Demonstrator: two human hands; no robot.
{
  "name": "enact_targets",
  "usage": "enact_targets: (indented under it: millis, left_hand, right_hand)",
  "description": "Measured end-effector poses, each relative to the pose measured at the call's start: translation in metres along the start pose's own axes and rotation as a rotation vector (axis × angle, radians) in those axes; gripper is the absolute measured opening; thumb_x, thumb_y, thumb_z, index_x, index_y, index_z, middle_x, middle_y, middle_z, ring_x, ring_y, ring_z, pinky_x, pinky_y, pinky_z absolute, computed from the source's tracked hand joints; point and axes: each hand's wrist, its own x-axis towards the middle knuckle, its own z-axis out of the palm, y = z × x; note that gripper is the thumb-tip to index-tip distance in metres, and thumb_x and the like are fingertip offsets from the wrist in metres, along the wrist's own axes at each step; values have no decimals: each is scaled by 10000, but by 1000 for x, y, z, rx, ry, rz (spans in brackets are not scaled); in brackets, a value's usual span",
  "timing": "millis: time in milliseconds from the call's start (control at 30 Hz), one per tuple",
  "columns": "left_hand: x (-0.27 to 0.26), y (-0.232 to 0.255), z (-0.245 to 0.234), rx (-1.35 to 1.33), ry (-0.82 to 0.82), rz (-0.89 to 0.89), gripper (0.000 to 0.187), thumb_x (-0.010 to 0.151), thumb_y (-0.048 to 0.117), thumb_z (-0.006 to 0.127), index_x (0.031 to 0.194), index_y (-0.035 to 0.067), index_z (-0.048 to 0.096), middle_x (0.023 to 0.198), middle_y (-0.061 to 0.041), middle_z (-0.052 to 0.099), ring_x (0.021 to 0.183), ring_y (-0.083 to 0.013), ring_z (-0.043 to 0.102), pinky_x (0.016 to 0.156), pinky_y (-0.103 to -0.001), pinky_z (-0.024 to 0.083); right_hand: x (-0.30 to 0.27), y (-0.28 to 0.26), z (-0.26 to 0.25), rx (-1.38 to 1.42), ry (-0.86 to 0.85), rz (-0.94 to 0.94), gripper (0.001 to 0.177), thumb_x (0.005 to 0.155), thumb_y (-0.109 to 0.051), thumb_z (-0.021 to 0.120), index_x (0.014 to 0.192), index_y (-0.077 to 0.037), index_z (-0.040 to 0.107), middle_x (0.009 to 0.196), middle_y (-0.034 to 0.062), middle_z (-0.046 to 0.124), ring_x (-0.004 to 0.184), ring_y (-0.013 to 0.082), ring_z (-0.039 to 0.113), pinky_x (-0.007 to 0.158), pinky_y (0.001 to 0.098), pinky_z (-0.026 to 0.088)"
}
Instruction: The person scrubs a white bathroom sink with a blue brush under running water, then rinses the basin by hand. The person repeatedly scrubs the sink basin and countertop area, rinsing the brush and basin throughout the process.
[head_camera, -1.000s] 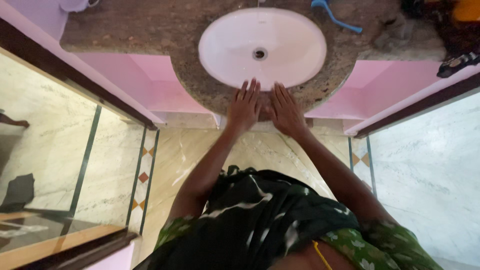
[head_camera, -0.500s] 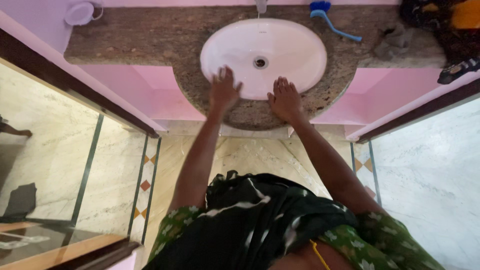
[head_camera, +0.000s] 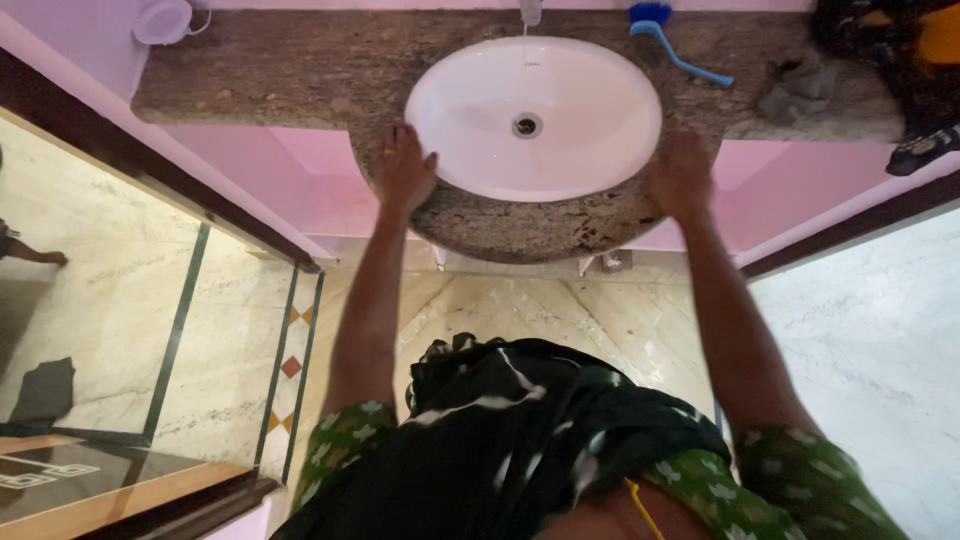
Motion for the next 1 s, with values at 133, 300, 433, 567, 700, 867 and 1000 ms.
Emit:
enact_targets:
  millis: [133, 300, 433, 567, 700, 867, 1000]
  left_hand:
    - [-17, 99, 4, -136, -13, 304, 767, 1089, 478, 335, 1593, -69, 150, 1686, -233, 156, 1549, -348, 149, 1251, -482, 158]
    - [-99, 142, 35, -132, 69, 483, 585, 1094, 389, 370, 1574, 56, 346, 1680, -122, 286, 1561, -309, 245, 1258, -508, 217]
    - [-98, 40, 48, -12, 155, 252, 650, 1112, 455, 391, 1644, 86, 329, 1681, -136, 293, 1577, -319, 225, 1283, -530, 205]
    - [-27, -48, 21, -151, 139, 94, 709, 1096, 496, 386, 1624, 33, 285, 1690, -174, 252, 1562, -395, 163, 1258, -540, 174]
    - [-5, -3, 0, 57, 49, -15, 760, 1052, 520, 386, 1595, 2, 267, 1688, -178, 237, 1576, -360, 161, 1268, -499, 162]
    - [-55, 126, 22, -33, 27, 279, 675, 1109, 460, 334, 1572, -30, 327, 1675, -193, 276, 1542, -349, 276, 1255, -512, 231]
    - [-120, 123, 31, -224, 221, 364, 597, 1112, 401, 341, 1590, 45, 360, 1698, -136, 331, 1575, -322, 327, 1260, -515, 289]
  right_hand:
    - [-2, -128, 13, -16, -110, -134, 669, 1095, -385, 425, 1549, 103, 358, 1632, 284, 337, 1527, 420, 301, 1241, 522, 224]
    - [-67, -157, -12, 157, 84, -320, 672, 1114, -380, 434, 1579, 99, 358, 1673, 274, 327, 1575, 377, 289, 1262, 510, 231]
    - [-69, -63, -19, 215, -59, -121, 696, 1037, -406, 493, 1534, 72, 398, 1627, 276, 361, 1537, 409, 304, 1259, 524, 233]
    - [-29, 24, -14, 69, 133, -99, 719, 1126, -381, 473, 1559, 181, 352, 1586, 387, 360, 1477, 513, 319, 1167, 592, 241]
    - [8, -54, -12, -48, -117, -52, 713, 1100, -416, 452, 1529, 142, 337, 1621, 333, 340, 1518, 449, 328, 1243, 533, 245]
    - [-29, -199, -29, 91, 29, -319, 675, 1086, -362, 441, 1530, 140, 364, 1595, 334, 351, 1493, 452, 347, 1217, 529, 252]
    - [-94, -180, -53, 348, 51, -337, 637, 1121, -350, 418, 1555, 115, 379, 1641, 306, 358, 1543, 417, 341, 1250, 533, 263]
